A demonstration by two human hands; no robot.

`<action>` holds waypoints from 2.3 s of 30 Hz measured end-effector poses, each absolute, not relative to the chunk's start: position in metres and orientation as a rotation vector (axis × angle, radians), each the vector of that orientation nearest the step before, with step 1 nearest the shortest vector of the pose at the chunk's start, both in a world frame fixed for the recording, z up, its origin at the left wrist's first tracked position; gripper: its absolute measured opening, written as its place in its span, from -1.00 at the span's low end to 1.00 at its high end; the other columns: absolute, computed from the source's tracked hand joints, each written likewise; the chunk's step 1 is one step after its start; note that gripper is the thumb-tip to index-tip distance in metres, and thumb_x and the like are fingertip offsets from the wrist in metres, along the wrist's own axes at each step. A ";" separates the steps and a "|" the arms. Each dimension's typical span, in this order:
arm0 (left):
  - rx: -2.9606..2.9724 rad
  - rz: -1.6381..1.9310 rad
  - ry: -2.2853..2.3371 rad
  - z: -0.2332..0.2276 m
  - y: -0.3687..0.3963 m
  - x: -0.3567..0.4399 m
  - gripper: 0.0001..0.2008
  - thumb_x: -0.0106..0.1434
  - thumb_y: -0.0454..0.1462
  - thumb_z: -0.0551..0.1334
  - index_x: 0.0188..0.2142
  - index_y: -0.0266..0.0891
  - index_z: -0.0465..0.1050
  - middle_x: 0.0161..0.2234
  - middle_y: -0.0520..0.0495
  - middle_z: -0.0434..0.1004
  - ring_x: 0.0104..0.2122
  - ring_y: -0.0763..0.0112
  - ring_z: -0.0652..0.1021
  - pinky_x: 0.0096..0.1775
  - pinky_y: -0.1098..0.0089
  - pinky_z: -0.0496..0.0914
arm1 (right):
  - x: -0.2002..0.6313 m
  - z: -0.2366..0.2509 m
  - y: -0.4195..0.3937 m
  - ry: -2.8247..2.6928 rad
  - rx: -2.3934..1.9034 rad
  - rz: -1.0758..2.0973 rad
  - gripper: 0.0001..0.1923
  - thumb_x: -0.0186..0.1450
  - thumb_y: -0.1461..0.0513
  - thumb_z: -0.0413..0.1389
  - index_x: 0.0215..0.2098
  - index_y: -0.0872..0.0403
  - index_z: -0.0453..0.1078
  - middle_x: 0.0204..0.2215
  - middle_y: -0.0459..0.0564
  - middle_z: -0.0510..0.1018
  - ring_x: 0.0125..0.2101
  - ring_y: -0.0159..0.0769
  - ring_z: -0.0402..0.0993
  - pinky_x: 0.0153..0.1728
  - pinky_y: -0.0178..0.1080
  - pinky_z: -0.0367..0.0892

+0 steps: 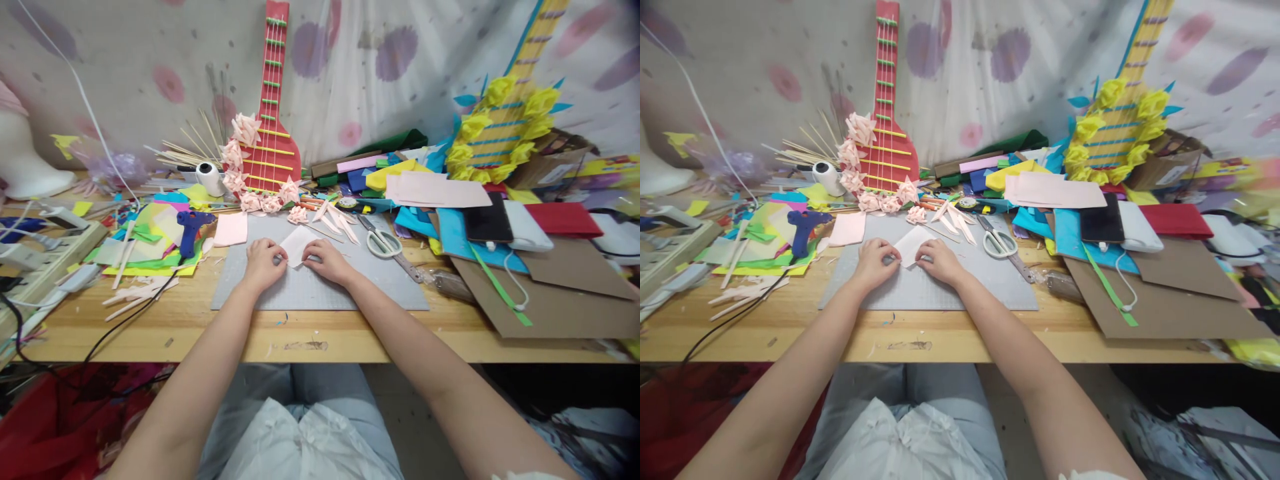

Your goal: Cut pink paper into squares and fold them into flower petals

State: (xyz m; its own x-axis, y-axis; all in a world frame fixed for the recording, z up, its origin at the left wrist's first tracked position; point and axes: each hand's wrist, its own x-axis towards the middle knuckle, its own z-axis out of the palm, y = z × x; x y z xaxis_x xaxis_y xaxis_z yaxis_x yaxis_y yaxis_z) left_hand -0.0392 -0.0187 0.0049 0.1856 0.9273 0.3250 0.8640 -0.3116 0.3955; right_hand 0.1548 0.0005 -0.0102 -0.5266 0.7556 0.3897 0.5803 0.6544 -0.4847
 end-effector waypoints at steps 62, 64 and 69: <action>2.344 0.788 1.890 -0.002 -0.018 -0.017 -0.85 0.09 -0.15 0.18 -0.40 -0.09 0.48 -0.23 -0.11 0.32 -0.10 0.17 0.27 0.02 0.11 0.03 | 0.128 -0.009 -0.012 -2.107 -1.543 0.113 -0.87 0.16 0.18 0.07 -0.48 0.08 0.32 -0.33 0.09 0.32 -0.23 -0.15 0.18 -0.24 -0.15 0.22; 2.305 0.779 1.928 -0.002 -0.017 -0.014 -0.85 0.05 -0.13 0.21 -0.41 -0.09 0.48 -0.23 -0.10 0.32 -0.11 0.17 0.28 0.03 0.11 0.02 | 0.127 -0.008 -0.013 -2.127 -1.559 0.094 -0.87 0.17 0.18 0.06 -0.46 0.09 0.33 -0.32 0.10 0.33 -0.23 -0.14 0.19 -0.25 -0.14 0.22; 2.217 0.787 1.978 -0.003 -0.014 -0.013 -0.92 0.02 -0.24 0.22 -0.44 -0.06 0.49 -0.24 -0.08 0.32 -0.11 0.16 0.30 0.04 0.09 0.01 | 0.127 -0.007 -0.013 -2.147 -1.557 0.049 -0.88 0.18 0.19 0.05 -0.44 0.08 0.34 -0.32 0.11 0.33 -0.23 -0.14 0.20 -0.26 -0.15 0.22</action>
